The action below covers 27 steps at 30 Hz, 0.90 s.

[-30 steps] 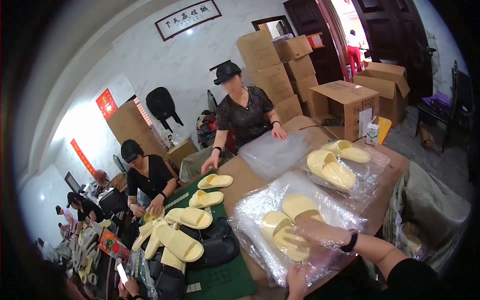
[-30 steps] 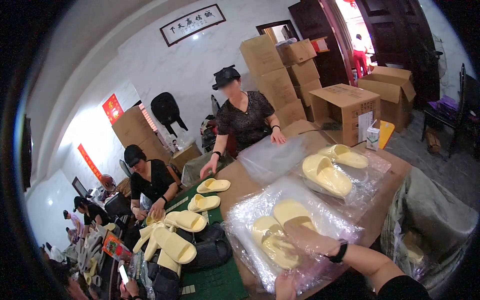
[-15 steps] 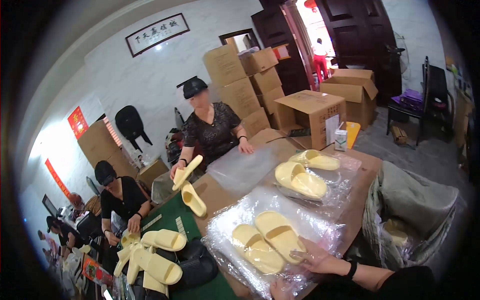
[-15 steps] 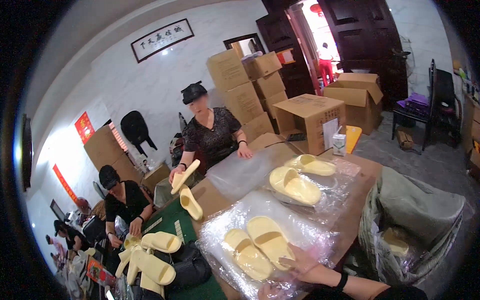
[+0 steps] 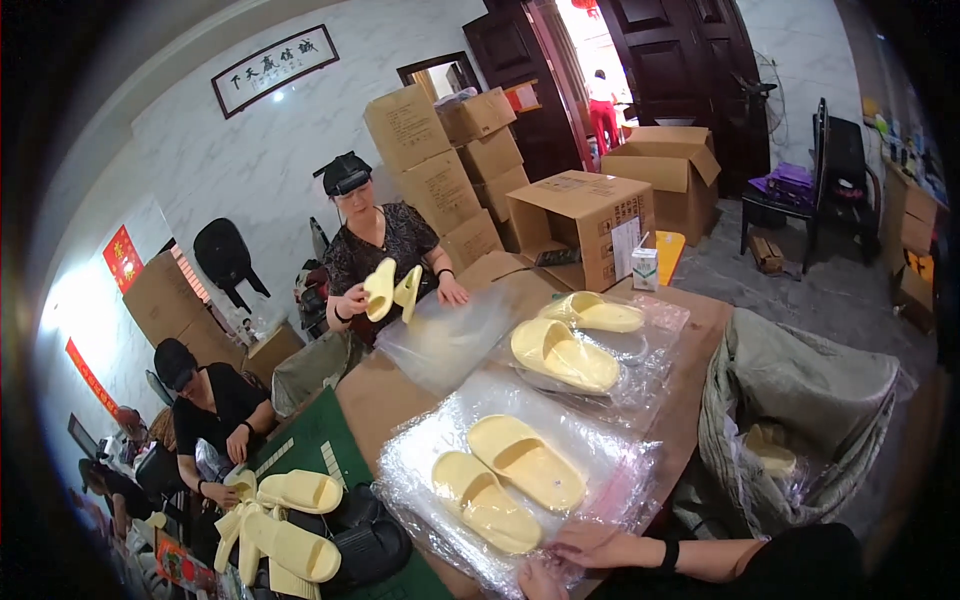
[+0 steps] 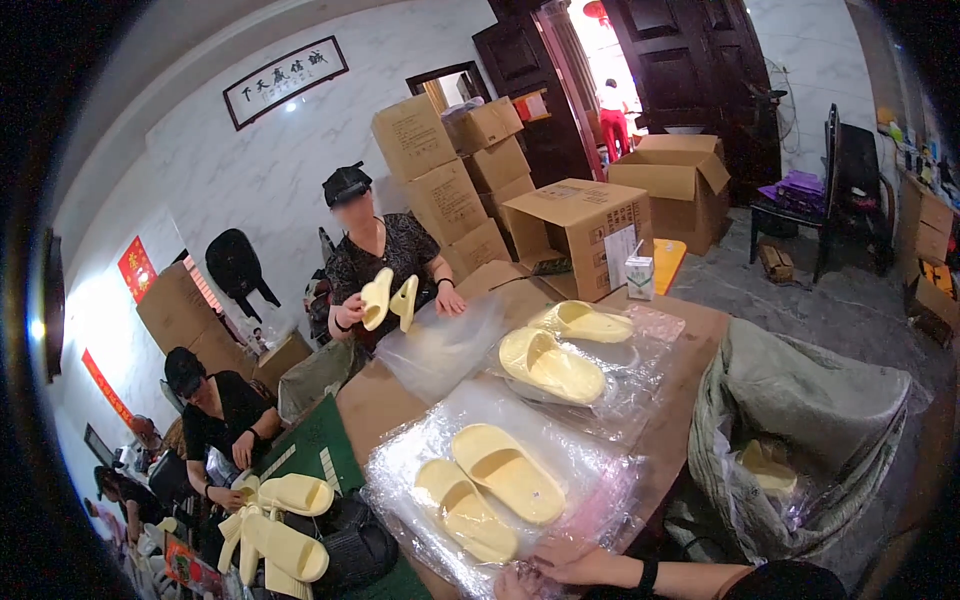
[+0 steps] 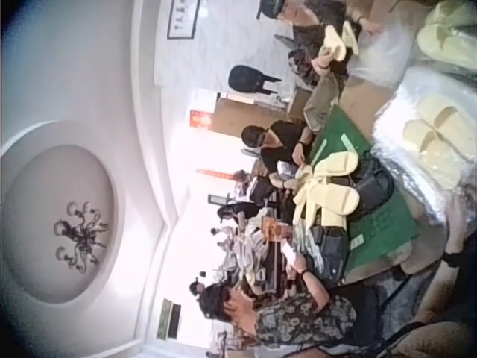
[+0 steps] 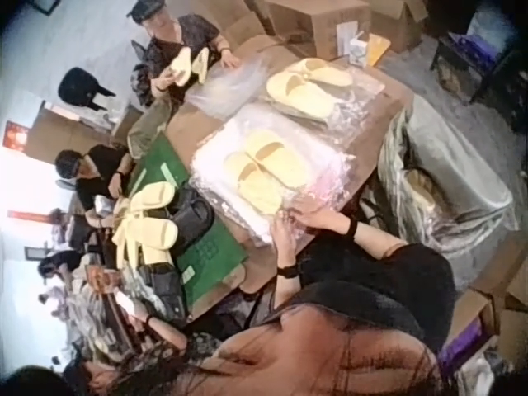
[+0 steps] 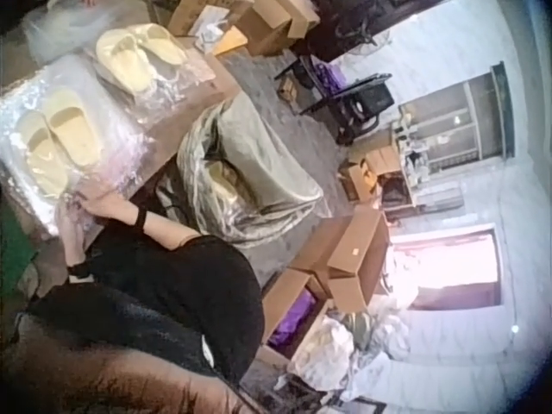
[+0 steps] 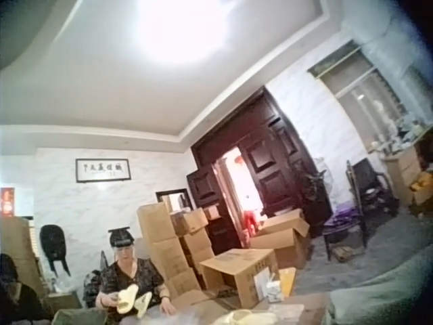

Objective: Packing finished foam sandals into plastic bags and placing them in a collection bin.

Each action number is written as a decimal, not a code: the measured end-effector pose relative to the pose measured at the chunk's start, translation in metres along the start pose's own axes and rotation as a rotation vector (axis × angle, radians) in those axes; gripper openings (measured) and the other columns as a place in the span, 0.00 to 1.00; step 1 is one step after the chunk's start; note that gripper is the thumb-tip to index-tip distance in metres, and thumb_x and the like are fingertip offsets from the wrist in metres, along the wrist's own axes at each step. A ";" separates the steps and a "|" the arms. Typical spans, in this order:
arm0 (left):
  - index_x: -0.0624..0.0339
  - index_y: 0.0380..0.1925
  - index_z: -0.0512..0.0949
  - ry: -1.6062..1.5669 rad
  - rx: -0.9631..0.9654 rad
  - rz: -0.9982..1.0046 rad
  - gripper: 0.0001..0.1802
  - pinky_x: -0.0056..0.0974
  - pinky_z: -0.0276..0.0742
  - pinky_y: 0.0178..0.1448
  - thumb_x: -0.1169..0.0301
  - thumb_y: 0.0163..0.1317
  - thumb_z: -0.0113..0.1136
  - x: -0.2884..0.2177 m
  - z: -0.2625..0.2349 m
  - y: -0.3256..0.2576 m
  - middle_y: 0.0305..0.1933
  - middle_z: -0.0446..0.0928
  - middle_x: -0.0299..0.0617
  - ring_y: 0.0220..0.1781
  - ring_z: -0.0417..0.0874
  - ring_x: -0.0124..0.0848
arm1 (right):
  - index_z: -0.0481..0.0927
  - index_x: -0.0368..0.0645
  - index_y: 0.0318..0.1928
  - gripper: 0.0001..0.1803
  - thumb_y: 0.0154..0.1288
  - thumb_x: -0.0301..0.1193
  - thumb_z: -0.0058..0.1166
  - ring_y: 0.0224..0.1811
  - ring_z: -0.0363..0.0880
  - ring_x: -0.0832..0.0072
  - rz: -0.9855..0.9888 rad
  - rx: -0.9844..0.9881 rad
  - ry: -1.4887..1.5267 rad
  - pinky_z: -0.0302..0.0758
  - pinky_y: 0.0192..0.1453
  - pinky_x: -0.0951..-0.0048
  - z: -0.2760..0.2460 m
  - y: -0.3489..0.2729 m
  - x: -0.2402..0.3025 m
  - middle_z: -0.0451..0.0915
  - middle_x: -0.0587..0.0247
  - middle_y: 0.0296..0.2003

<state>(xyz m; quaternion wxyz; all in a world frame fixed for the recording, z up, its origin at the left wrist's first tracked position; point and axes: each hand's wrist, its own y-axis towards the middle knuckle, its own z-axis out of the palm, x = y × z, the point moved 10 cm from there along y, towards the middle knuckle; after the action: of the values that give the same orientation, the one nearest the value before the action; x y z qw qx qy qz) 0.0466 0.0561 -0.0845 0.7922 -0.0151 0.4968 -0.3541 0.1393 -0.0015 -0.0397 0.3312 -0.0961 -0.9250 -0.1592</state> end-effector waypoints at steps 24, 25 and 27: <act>0.58 0.40 0.72 0.063 -0.012 -0.009 0.07 0.31 0.77 0.29 0.68 0.68 0.53 -0.008 0.007 -0.014 0.34 0.75 0.39 0.29 0.78 0.29 | 0.70 0.38 0.56 0.21 0.68 0.38 0.44 0.54 0.73 0.57 0.166 -0.322 -0.016 0.69 0.59 0.64 -0.022 -0.022 -0.009 0.74 0.48 0.49; 0.59 0.41 0.72 0.093 0.028 0.043 0.08 0.32 0.79 0.31 0.67 0.68 0.52 -0.013 0.010 -0.014 0.35 0.75 0.40 0.31 0.78 0.29 | 0.70 0.38 0.56 0.21 0.68 0.38 0.44 0.54 0.73 0.57 0.168 -0.323 -0.020 0.69 0.59 0.64 -0.029 -0.020 -0.008 0.74 0.48 0.49; 0.59 0.41 0.73 0.193 0.138 -0.047 0.08 0.33 0.80 0.33 0.66 0.69 0.52 -0.001 -0.004 0.000 0.36 0.75 0.40 0.34 0.79 0.30 | 0.72 0.35 0.52 0.19 0.67 0.35 0.47 0.51 0.74 0.55 0.100 -0.365 -0.163 0.71 0.57 0.65 -0.040 -0.016 0.004 0.76 0.49 0.48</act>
<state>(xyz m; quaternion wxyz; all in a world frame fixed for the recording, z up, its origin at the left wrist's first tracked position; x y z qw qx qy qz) 0.0436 0.0577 -0.0859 0.7313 0.0620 0.5447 -0.4057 0.1550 -0.0308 -0.0120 0.2400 -0.2128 -0.8986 -0.2993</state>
